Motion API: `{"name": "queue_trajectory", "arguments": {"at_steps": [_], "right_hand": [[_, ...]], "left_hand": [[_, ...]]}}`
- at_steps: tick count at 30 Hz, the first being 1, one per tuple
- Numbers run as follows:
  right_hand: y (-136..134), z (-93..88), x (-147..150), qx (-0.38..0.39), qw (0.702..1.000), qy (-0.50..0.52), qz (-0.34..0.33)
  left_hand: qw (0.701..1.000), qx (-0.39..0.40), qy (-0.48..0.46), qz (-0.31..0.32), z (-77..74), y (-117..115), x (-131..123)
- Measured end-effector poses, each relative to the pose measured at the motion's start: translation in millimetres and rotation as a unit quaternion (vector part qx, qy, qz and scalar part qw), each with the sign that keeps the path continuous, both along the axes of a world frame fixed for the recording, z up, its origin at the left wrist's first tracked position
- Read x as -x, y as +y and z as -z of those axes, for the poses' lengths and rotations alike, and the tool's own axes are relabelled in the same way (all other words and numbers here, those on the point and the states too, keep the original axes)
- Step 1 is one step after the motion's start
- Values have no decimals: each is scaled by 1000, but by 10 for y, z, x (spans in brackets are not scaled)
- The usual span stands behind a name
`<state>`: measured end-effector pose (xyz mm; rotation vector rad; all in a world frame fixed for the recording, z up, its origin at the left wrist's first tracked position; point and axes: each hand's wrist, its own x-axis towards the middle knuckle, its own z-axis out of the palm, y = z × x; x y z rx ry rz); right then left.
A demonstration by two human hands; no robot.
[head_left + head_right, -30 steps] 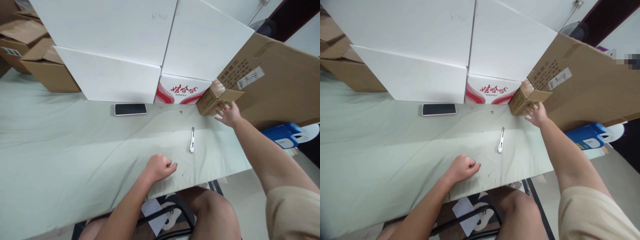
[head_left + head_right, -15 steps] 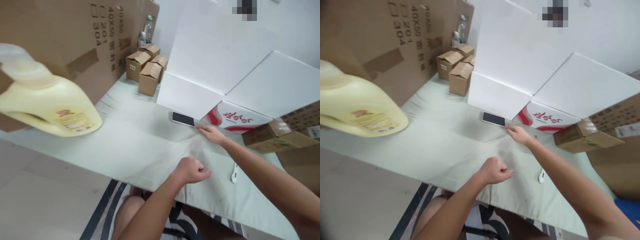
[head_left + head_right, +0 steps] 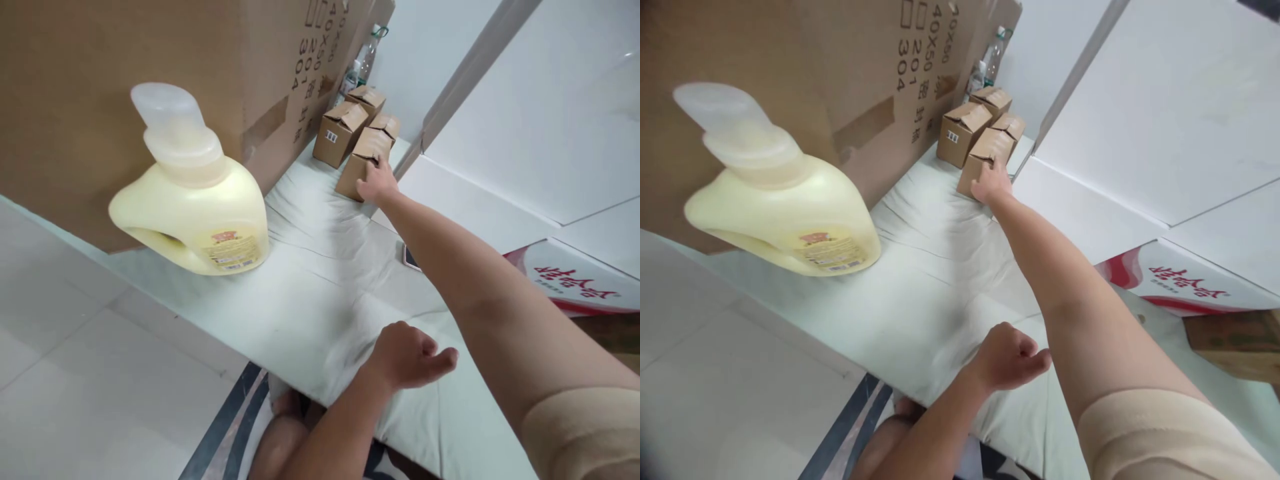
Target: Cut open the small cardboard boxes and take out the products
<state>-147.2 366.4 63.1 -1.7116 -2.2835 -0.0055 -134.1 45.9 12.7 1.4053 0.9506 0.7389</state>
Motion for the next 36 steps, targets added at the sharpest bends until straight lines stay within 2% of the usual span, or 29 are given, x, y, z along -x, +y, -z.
{"name": "queue_trajectory", "arguments": {"at_steps": [3,6,9,13,15,17,19,23,26,29,33,36], "right_hand": [[102,43,59,-5,1000,-6,-5],[111,38,96,0,1000,-11,22],[98,-38,111,19,998,-44,40],[35,-152,96,42,995,-84,14],[-80,-170,62,43,995,-94,10],[-300,-157,-22,32,994,-102,-5],[-633,-121,-182,12,992,-113,-44],[-1440,-26,-693,-37,981,-134,-138],[-1791,16,-1016,-44,981,-112,-151],[-1731,4,-1059,-47,987,-76,-133],[-1374,-44,-778,-39,992,-58,-108],[-1206,-43,-570,-21,992,-65,-102]], "left_hand": [[1000,17,-25,-9,-28,16,54],[999,9,-36,-14,-39,-7,34],[999,-19,-37,-24,-32,-47,-10],[998,-24,-36,-36,-11,-81,-33],[997,-30,-54,-55,0,-72,-27],[991,-58,-78,-97,11,-41,-8],[978,-92,-99,-157,21,7,30],[934,-147,-146,-290,30,95,162],[903,-150,-190,-355,29,118,233],[890,-151,-214,-374,29,103,212],[892,-157,-208,-369,15,70,122],[895,-154,-215,-359,-5,77,97]]}}
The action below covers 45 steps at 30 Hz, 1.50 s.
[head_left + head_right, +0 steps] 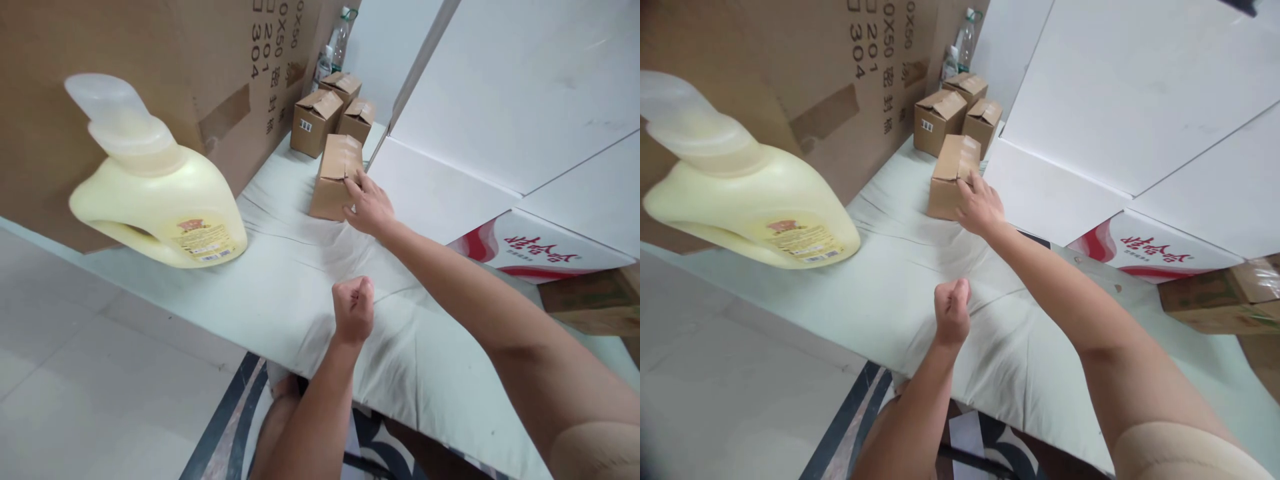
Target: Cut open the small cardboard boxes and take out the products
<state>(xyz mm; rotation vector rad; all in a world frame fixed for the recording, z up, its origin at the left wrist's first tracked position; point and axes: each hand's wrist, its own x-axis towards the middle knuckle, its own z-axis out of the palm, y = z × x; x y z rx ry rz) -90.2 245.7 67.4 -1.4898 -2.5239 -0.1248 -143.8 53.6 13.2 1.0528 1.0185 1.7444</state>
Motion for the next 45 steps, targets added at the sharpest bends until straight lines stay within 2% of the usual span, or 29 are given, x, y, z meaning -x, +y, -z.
{"name": "queue_trajectory", "arguments": {"at_steps": [5,9,13,16,19,22,24,26,27,29,31,33,35,37,39,41,43,45], "right_hand": [[180,51,216,1,1000,-2,0],[323,52,320,41,998,-4,39],[183,19,180,32,999,-17,28],[-176,-4,-111,4,1000,-20,-11],[-719,2,-545,-8,999,-10,-35],[-1402,96,-1136,16,999,32,-13],[-1892,223,-1578,48,994,92,26],[-2350,378,-1980,62,976,194,79],[-2549,454,-2141,55,960,250,117],[-2852,580,-2365,30,921,339,189],[-3019,652,-2476,5,892,388,234],[-3077,670,-2536,-10,881,405,245],[-3078,655,-2601,-24,873,418,248],[-3065,636,-2696,-40,855,445,265],[-3051,631,-2830,-70,819,476,313],[-3042,654,-2997,-82,794,465,382],[-3041,703,-3174,-63,799,395,450],[-3052,767,-3331,-6,815,298,496]], "left_hand": [[1000,-5,-19,10,4,79,6],[1000,-3,-21,15,19,108,-24],[1000,-9,-15,7,-2,74,-18],[999,-6,-5,-33,-34,37,46],[994,6,-1,-105,-65,18,129],[984,21,1,-178,-71,39,176],[980,19,11,-198,-51,76,160],[986,13,32,-161,-16,116,95],[993,9,46,-113,3,132,43],[997,2,71,35,35,149,-89],[978,6,71,194,53,145,-238],[954,25,56,293,56,133,-379],[944,46,51,322,50,121,-500],[945,56,56,317,48,107,-604],[950,61,52,303,55,83,-696],[954,65,44,291,66,47,-775],[956,69,41,283,69,5,-834],[956,70,44,282,60,-36,-871]]}}
